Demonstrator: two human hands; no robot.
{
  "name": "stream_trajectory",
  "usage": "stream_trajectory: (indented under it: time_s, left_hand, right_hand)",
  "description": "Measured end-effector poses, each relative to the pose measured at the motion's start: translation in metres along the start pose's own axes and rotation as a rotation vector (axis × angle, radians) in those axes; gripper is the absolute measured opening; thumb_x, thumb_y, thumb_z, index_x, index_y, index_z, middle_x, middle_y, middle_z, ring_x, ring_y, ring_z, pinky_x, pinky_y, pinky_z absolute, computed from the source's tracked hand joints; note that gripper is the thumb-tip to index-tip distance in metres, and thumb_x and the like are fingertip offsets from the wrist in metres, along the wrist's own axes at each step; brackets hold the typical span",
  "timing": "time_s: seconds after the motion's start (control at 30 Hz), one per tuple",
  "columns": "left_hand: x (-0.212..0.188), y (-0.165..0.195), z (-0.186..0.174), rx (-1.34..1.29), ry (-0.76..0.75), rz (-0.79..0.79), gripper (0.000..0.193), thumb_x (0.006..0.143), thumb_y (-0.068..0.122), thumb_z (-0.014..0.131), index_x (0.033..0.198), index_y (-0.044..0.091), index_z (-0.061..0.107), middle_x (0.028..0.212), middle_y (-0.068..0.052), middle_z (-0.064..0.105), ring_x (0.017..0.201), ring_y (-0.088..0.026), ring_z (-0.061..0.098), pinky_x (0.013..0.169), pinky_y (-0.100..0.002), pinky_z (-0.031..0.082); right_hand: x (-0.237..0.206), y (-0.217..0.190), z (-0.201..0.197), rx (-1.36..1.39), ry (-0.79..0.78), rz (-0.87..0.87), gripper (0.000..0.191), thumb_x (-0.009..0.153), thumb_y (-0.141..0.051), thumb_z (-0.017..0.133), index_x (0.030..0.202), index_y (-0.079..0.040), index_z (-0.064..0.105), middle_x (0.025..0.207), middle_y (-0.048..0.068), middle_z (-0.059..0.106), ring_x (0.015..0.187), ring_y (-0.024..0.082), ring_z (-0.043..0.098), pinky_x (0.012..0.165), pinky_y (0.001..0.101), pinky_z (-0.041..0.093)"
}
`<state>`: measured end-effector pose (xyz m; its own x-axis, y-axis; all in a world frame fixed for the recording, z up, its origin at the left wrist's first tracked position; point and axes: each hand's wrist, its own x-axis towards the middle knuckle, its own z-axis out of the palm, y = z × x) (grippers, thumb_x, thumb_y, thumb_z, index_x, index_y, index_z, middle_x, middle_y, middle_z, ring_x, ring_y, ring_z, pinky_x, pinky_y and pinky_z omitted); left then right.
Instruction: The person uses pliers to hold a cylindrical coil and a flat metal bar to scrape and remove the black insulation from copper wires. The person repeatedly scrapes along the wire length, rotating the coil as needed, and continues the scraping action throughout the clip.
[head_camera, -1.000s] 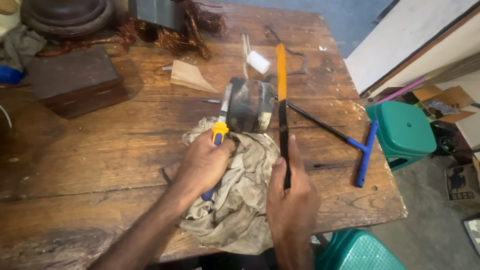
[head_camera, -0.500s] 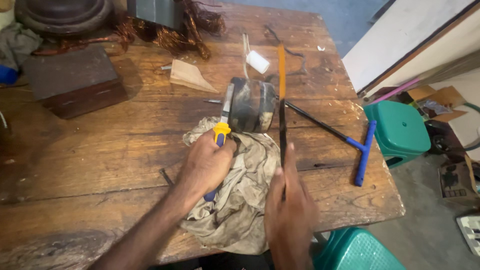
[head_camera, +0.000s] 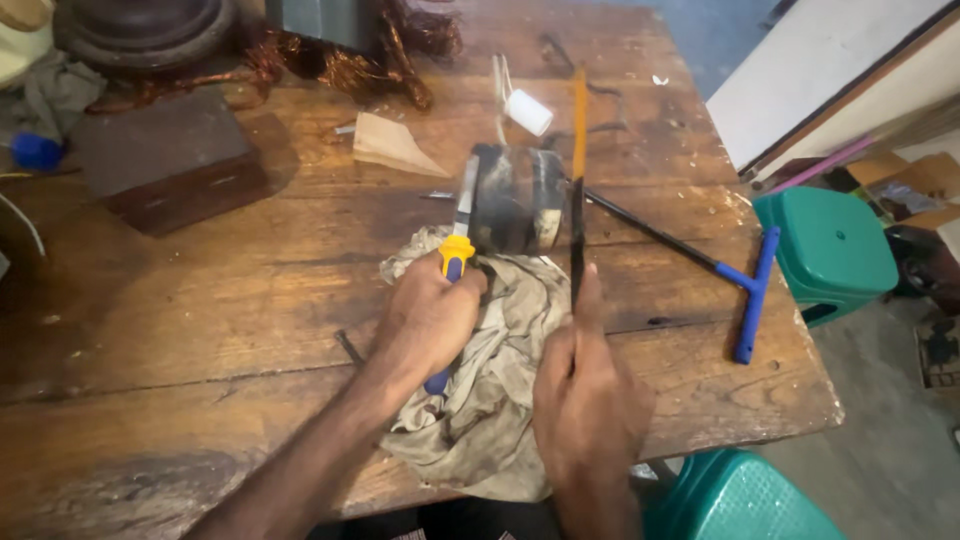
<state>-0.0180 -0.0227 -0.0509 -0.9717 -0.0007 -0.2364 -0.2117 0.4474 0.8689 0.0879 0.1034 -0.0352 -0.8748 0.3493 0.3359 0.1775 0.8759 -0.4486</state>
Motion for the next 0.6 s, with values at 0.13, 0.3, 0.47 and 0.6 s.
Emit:
stream_trajectory:
  time_s: [0.13,0.3,0.47,0.6]
  left_hand:
    - [0.001,-0.001,0.001,-0.050,-0.016,-0.011,0.027,0.082,0.027,0.062,0.088,0.002,0.069,0.069,-0.016,0.071,0.066,-0.031,0.071,0.065,-0.046,0.052]
    - [0.000,-0.001,-0.001,0.034,-0.005,0.018,0.029,0.083,0.029,0.062,0.090,0.003,0.071,0.075,-0.019,0.071,0.074,-0.034,0.071,0.070,-0.047,0.052]
    - [0.001,0.003,-0.004,0.044,-0.031,-0.007,0.029,0.083,0.029,0.062,0.088,0.001,0.070,0.075,-0.020,0.072,0.074,-0.035,0.072,0.071,-0.048,0.053]
    - [0.000,0.004,-0.006,0.036,-0.043,-0.033,0.028,0.082,0.030,0.062,0.088,0.003,0.068,0.072,-0.018,0.071,0.071,-0.035,0.071,0.069,-0.048,0.053]
  right_hand:
    - [0.001,0.004,-0.005,-0.038,-0.014,-0.065,0.052,0.100,-0.023,0.054,0.149,-0.005,0.054,0.069,0.018,0.070,0.051,0.032,0.065,0.048,0.0457,0.050]
    - [0.007,0.008,-0.014,0.028,0.029,0.008,0.050,0.100,-0.020,0.058,0.148,-0.010,0.057,0.063,0.020,0.066,0.048,0.031,0.063,0.049,0.0459,0.047]
    - [0.013,0.015,0.009,0.351,0.175,0.032,0.047,0.102,-0.016,0.058,0.148,-0.005,0.055,0.074,0.014,0.067,0.059,0.020,0.065,0.055,0.0380,0.052]
    - [0.012,0.026,0.026,0.952,0.037,0.344,0.040,0.102,-0.013,0.049,0.141,-0.004,0.049,0.075,0.007,0.063,0.060,0.014,0.058,0.051,0.0297,0.045]
